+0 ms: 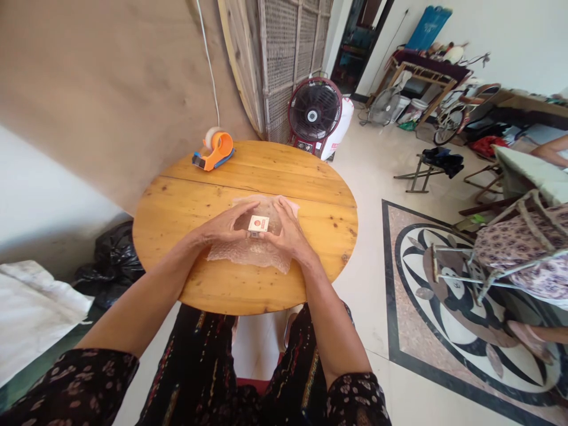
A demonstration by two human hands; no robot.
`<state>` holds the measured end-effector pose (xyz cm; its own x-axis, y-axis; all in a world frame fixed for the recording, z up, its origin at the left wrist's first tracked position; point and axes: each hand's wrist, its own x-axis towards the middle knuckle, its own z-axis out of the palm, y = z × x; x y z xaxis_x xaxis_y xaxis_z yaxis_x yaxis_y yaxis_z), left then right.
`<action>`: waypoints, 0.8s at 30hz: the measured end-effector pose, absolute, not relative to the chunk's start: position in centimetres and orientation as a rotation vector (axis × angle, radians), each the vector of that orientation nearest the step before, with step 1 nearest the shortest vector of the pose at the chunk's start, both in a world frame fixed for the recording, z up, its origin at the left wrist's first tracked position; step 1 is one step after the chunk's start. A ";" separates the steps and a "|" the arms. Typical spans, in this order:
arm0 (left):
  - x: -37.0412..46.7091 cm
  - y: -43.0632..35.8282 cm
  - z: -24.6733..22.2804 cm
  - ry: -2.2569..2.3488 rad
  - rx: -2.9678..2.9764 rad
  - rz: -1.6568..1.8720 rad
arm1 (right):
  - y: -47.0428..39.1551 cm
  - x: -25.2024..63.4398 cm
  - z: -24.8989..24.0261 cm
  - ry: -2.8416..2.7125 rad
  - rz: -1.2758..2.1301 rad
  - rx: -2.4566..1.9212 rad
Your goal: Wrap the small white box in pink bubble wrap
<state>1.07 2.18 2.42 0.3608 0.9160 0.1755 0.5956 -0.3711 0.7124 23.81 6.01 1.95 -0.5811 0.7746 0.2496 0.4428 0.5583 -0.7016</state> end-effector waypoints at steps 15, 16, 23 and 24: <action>1.1 2.0 2.7 1.279 2.095 0.708 | 5.2 24.5 3.1 -2.170 0.906 -0.953; 1.1 2.0 2.8 1.252 2.096 0.709 | 5.2 24.6 3.2 -2.164 0.907 -0.936; 1.4 1.8 3.2 1.188 2.097 0.783 | 4.6 25.0 4.2 -2.332 0.920 -0.735; 1.3 1.8 3.2 1.201 2.089 0.771 | 4.5 25.1 4.3 -2.353 0.920 -0.719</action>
<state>1.35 1.83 3.17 0.4215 0.8878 0.1849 0.5377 -0.4089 0.7373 25.12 4.54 4.27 -0.7303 0.6309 0.2618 0.2861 0.6306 -0.7214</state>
